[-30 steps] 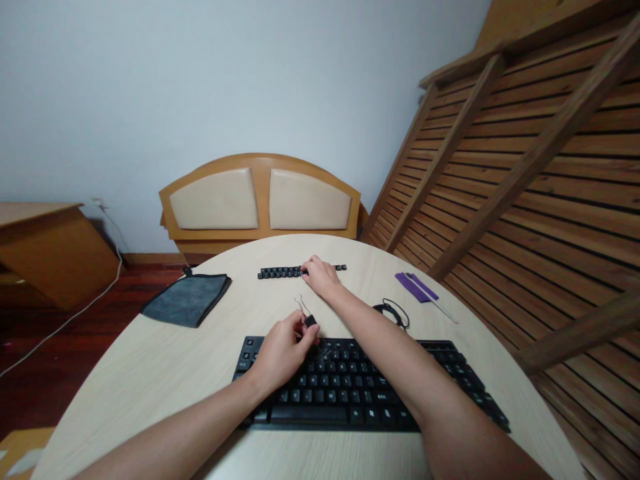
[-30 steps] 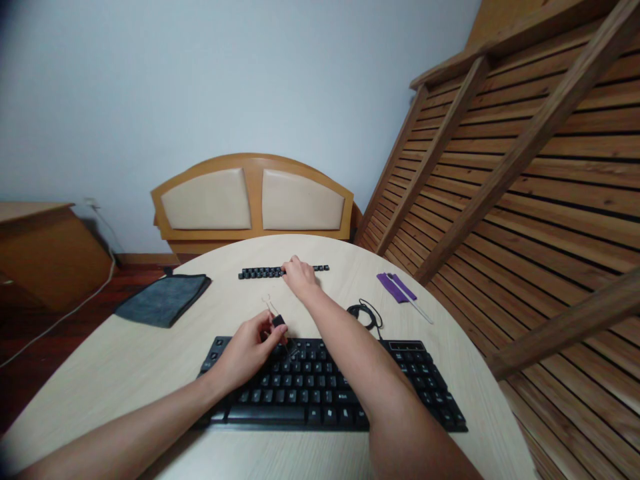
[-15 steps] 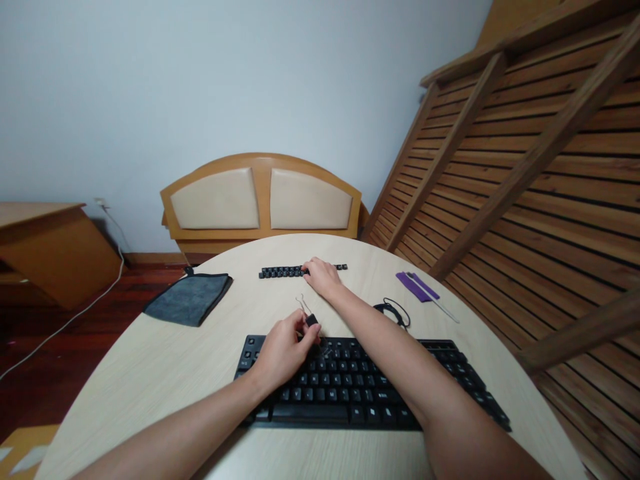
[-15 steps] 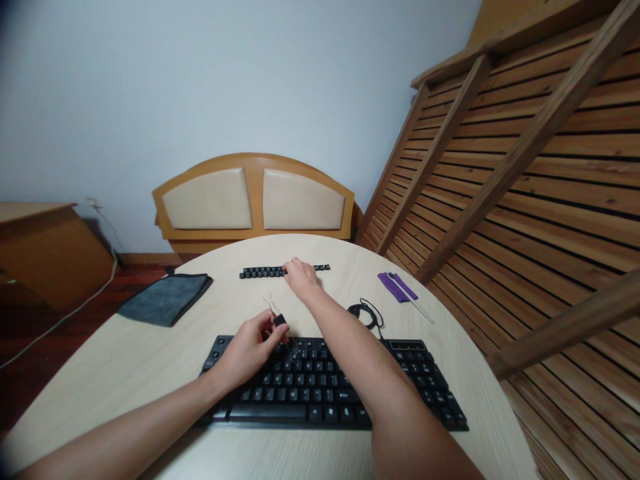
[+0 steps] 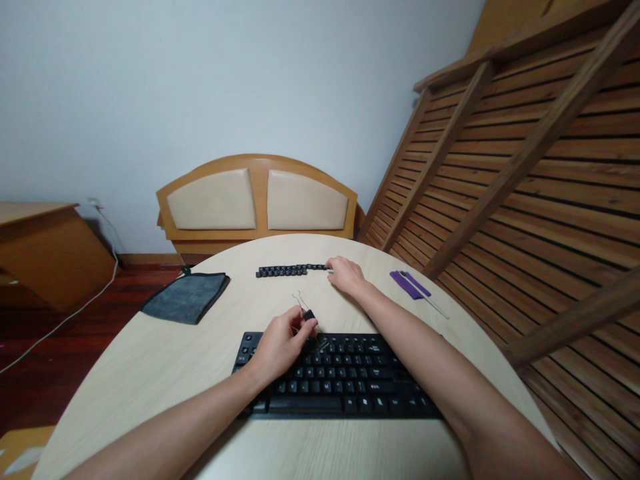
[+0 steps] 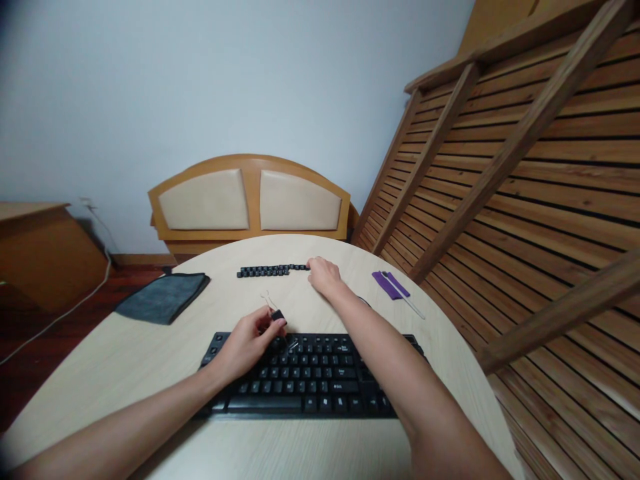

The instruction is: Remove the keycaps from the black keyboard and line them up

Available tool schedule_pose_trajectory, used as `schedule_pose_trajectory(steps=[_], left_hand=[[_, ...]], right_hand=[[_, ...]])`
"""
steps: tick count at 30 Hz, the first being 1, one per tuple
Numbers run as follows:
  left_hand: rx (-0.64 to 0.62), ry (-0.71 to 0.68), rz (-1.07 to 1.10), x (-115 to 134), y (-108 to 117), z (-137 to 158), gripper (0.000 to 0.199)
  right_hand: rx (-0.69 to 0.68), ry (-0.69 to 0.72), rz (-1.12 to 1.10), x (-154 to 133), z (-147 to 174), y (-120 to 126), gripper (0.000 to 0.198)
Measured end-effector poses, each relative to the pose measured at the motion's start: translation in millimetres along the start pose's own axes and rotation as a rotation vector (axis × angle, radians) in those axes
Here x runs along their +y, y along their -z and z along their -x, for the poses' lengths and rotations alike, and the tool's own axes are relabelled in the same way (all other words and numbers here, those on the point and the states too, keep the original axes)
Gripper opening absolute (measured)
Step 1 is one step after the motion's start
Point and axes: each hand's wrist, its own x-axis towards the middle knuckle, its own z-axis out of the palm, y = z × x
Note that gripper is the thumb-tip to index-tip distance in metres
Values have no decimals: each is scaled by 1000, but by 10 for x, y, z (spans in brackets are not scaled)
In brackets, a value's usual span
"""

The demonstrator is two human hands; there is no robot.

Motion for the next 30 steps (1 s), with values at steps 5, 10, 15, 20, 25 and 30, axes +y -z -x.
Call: schedule_pose_trajectory(steps=[5, 10, 15, 20, 25, 30], left_hand=[[1, 6, 38, -23, -8, 0, 23], [-2, -3, 36, -32, -15, -13, 23], [-10, 18, 28, -24, -14, -8, 26], [-5, 33, 7, -31, -18, -4, 26], [0, 43, 1, -19, -16, -5, 27], [-8, 43, 12, -14, -14, -8, 26]], right_hand=[[2, 53, -25, 101, 71, -3, 30], [12, 155, -63, 29, -71, -71, 37], [11, 228, -92, -119, -310, -161, 48], [-17, 235, -102, -168, -450, -273, 44], [-26, 230, -104, -145, -457, -328, 39], [-17, 224, -107, -149, -433, -313, 36]])
